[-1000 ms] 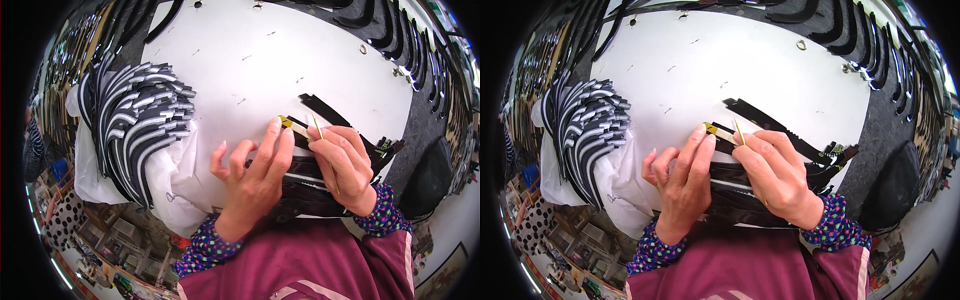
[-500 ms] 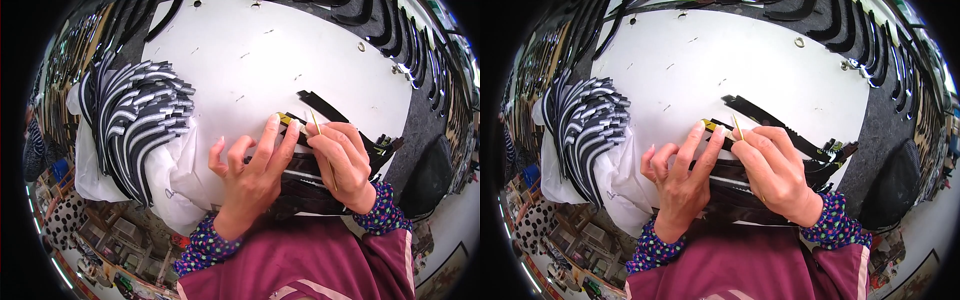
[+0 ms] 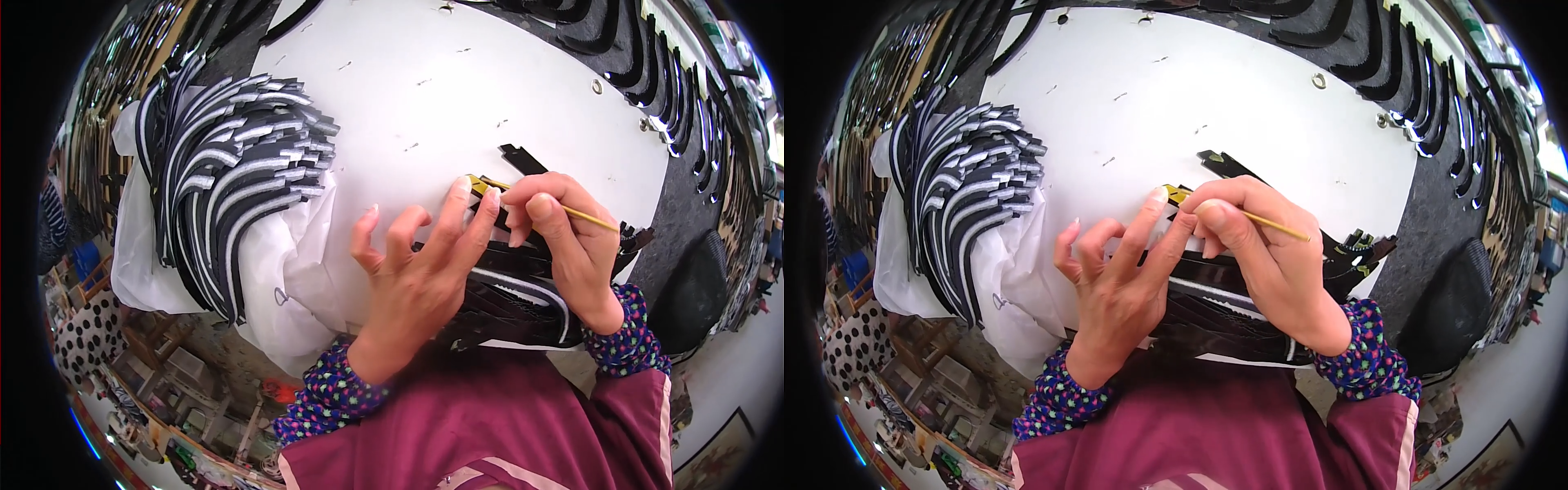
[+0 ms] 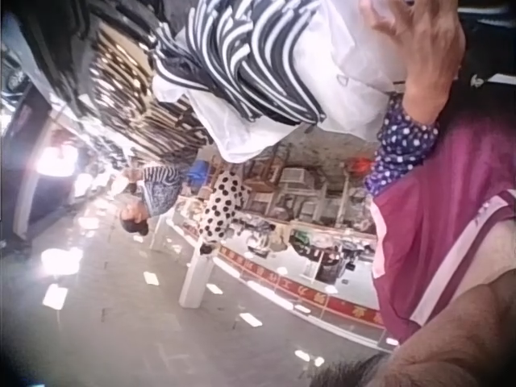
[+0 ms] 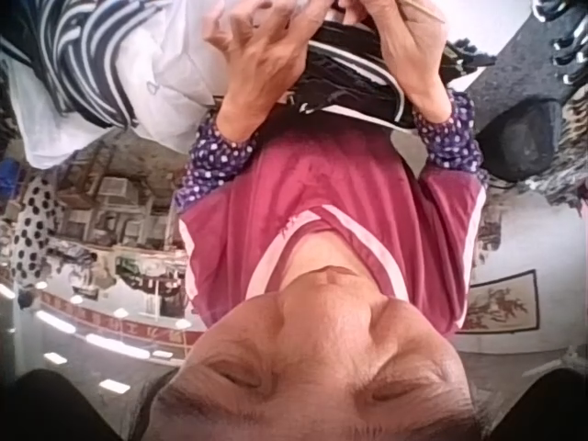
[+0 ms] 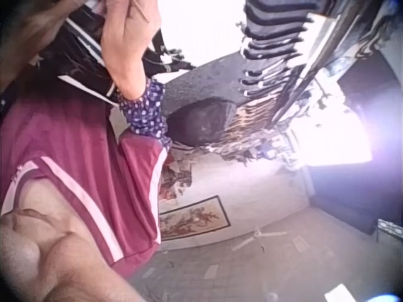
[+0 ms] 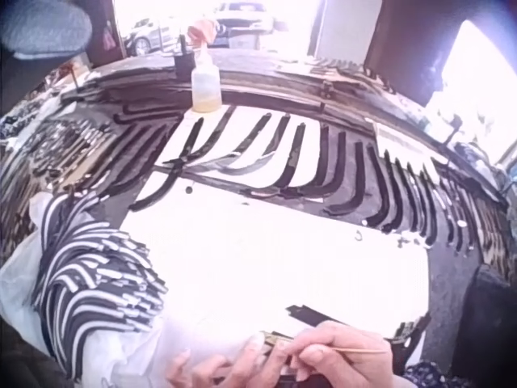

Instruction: Applying adhesive to black shoe components using a small brush in a factory workshop.

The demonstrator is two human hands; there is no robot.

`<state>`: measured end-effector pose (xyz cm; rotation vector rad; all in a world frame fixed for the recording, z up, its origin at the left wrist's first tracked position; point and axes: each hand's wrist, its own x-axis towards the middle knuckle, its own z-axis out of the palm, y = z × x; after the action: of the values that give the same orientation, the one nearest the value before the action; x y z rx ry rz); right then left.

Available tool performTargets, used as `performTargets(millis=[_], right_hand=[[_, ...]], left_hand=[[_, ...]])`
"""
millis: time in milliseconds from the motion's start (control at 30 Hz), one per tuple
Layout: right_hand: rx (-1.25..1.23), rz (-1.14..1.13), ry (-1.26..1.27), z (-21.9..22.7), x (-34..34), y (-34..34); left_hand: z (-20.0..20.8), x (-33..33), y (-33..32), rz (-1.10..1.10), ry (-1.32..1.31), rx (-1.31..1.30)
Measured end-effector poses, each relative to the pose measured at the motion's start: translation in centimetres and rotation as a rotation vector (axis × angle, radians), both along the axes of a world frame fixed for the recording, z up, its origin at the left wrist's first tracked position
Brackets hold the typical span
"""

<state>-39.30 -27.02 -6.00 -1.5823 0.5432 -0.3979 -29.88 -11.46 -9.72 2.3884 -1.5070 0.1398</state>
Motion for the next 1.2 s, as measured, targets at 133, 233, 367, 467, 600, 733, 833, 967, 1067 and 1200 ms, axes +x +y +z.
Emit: performTargets(millis=[133,233,367,467,600,733,833,967,1067,1200], right_hand=[[0.133,-0.041,-0.079,-1.2,0.0,0.4],[0.058,-0.026,-0.053,-1.1,0.2,0.5],[-0.051,-0.002,-0.030,-1.2,0.5,0.7],[-0.015,0.009,-0.056,-1.5,0.2,0.6],[-0.003,0.004,-0.058,-1.5,0.3,0.7],[-0.106,0.029,-0.025,-1.4,0.6,0.6],[-0.200,0.063,0.032,-1.3,0.6,0.3],[-0.365,0.038,0.128,-0.8,1.0,0.7],[-0.345,0.028,0.094,-0.8,0.9,0.8],[-0.312,0.098,0.050,-1.0,0.9,0.1]], left_hand=[[0.0,-0.1,0.1,-0.002,-0.027,-0.010],[-0.2,-0.1,0.1,-0.004,-0.023,-0.011],[0.0,-0.1,0.2,-0.014,-0.017,-0.006],[0.1,-0.2,0.2,-0.012,-0.014,-0.007],[0.0,-0.2,0.2,-0.011,-0.008,-0.016],[-0.1,-0.3,0.2,-0.006,0.015,-0.037],[-0.2,-0.3,0.1,-0.003,0.017,-0.054],[-0.2,-0.3,0.2,-0.005,0.022,-0.056],[-0.3,-0.4,0.2,0.000,0.023,-0.070],[-0.2,-0.4,0.2,-0.002,0.041,-0.079]])
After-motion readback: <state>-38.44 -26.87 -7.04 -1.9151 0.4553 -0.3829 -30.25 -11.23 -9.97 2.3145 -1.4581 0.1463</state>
